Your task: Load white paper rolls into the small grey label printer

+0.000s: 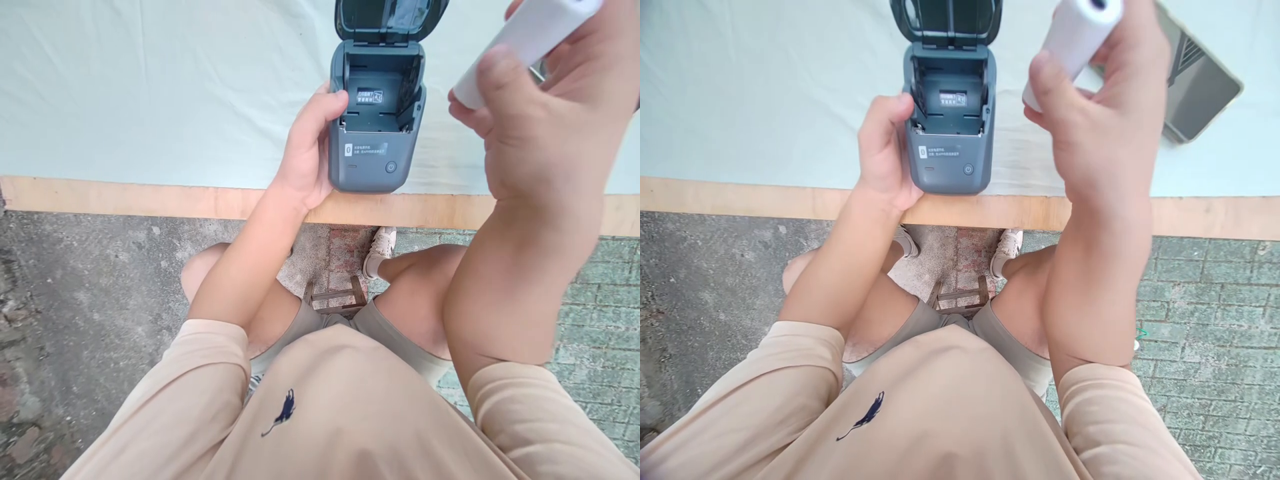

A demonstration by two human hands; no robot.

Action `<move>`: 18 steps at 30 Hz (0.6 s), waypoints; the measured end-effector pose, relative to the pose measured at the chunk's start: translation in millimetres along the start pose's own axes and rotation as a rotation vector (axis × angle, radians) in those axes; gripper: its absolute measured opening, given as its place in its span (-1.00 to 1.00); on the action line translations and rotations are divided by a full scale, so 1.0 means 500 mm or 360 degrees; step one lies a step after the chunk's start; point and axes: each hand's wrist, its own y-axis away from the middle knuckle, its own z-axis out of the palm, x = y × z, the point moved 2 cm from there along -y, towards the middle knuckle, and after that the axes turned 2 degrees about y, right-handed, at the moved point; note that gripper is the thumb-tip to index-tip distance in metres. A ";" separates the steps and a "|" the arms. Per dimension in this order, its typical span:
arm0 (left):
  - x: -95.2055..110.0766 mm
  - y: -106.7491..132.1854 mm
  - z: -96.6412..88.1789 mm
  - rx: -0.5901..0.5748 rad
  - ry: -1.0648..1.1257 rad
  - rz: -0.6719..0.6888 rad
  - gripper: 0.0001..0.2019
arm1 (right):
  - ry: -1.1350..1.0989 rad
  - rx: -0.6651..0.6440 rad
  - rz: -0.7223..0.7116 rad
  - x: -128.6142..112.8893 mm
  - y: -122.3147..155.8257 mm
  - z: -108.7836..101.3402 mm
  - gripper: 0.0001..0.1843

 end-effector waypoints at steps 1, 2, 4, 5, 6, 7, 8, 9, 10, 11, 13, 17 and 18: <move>0.001 0.000 0.001 -0.0017 -0.0008 0.0013 -0.56 | 0.0206 -0.0012 -0.0073 0.000 0.000 0.006 -0.64; 0.001 0.001 0.001 -0.0028 -0.0017 0.0022 -0.55 | 0.0371 -0.0038 -0.0117 0.003 -0.001 0.011 -0.64; 0.000 0.001 0.000 -0.0025 -0.0034 0.0027 -0.54 | 0.0553 -0.0068 -0.0104 0.016 -0.003 0.016 -0.63; -0.001 0.001 -0.002 -0.0012 -0.0042 0.0025 -0.54 | 0.0616 -0.0082 -0.0063 0.024 -0.004 0.017 -0.62; -0.002 0.001 -0.003 0.0006 -0.0048 0.0020 -0.54 | 0.0695 -0.0098 -0.0017 0.032 -0.006 0.017 -0.62; -0.004 0.000 -0.005 0.0027 -0.0050 0.0014 -0.54 | 0.0765 -0.0107 0.0029 0.040 -0.007 0.017 -0.62; -0.005 0.000 -0.007 0.0044 -0.0048 0.0010 -0.54 | 0.0816 -0.0106 0.0069 0.045 -0.007 0.015 -0.61; -0.005 -0.001 -0.008 0.0054 -0.0042 0.0006 -0.55 | 0.0839 -0.0092 0.0101 0.049 -0.008 0.012 -0.61; -0.006 -0.002 -0.008 0.0054 -0.0035 0.0001 -0.56 | 0.0830 -0.0070 0.0125 0.052 -0.008 0.010 -0.61; -0.006 -0.003 -0.009 0.0048 -0.0026 0.0000 -0.57 | 0.0810 -0.0038 0.0142 0.053 -0.008 0.007 -0.61; -0.006 -0.004 -0.008 0.0028 -0.0006 0.0005 -0.59 | 0.0792 0.0022 0.0181 0.050 -0.007 0.004 -0.61; -0.004 -0.005 -0.008 0.0029 0.0044 0.0013 -0.60 | 0.0814 -0.0076 0.0276 0.027 0.002 0.003 -0.55; -0.003 -0.005 -0.008 0.0031 0.0057 0.0010 -0.61 | 0.0804 -0.0142 0.0270 0.017 0.007 0.000 -0.52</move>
